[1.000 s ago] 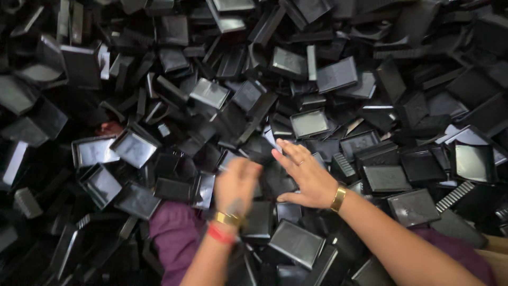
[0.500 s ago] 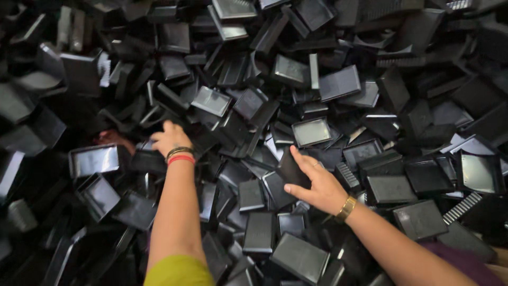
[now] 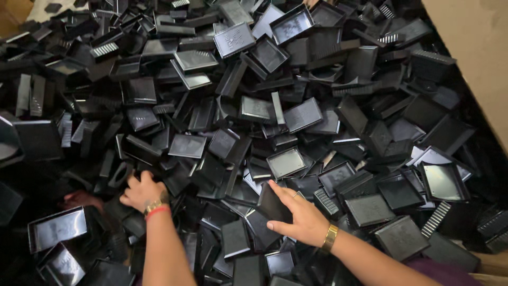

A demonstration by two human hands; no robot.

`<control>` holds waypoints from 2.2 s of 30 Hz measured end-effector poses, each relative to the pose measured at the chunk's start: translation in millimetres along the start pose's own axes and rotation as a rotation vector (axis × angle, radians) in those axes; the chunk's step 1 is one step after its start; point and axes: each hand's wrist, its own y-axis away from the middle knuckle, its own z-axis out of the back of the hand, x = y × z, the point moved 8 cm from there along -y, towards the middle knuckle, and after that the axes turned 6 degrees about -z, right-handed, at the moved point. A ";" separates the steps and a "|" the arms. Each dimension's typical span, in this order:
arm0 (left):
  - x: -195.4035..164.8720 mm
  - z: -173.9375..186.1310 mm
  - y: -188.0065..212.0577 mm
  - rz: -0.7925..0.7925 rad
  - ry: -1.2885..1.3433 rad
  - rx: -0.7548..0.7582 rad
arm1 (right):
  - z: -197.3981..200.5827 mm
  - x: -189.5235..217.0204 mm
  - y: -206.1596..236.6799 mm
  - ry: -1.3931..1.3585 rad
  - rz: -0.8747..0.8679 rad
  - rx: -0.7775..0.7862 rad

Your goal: The person sits on the floor in a large pile of black plastic boxes, picks up open boxes one at a time, snaps the hinged lids closed by hand, and tosses the closed boxes aside. Another person works on the pile in the background.

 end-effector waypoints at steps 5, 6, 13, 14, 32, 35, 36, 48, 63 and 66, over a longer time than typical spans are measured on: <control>25.3 32.2 44.6 -0.018 0.558 -0.260 | 4.0 -3.4 -2.7 -0.037 0.055 -0.071; 33.0 40.5 55.6 -0.019 0.691 -0.317 | 4.8 -4.0 -3.9 -0.051 0.091 -0.099; 71.1 32.3 113.0 0.242 0.719 0.121 | -0.5 -24.0 -15.4 -0.135 0.058 -0.184; 66.2 25.7 117.5 0.192 0.576 0.276 | -2.2 -25.0 -16.2 -0.132 0.042 -0.179; -32.6 6.6 116.9 -0.727 -0.348 0.504 | 2.5 -29.8 -23.5 -0.373 -0.125 -0.111; -19.3 48.2 103.6 -0.303 0.247 0.266 | -11.1 -21.8 -22.0 -0.704 -0.132 0.069; -13.4 61.4 105.7 -0.157 0.534 0.174 | -13.6 -15.6 -20.4 -0.775 -0.086 0.109; -105.9 97.8 194.1 0.667 2.255 0.441 | -23.7 30.0 6.4 -0.494 0.296 0.172; -167.4 194.5 233.8 -0.334 1.335 0.463 | 51.7 -12.9 16.5 -0.894 0.325 -0.309; -149.0 168.1 237.2 -0.151 1.232 0.774 | 31.3 -18.5 1.5 -0.831 0.094 -0.016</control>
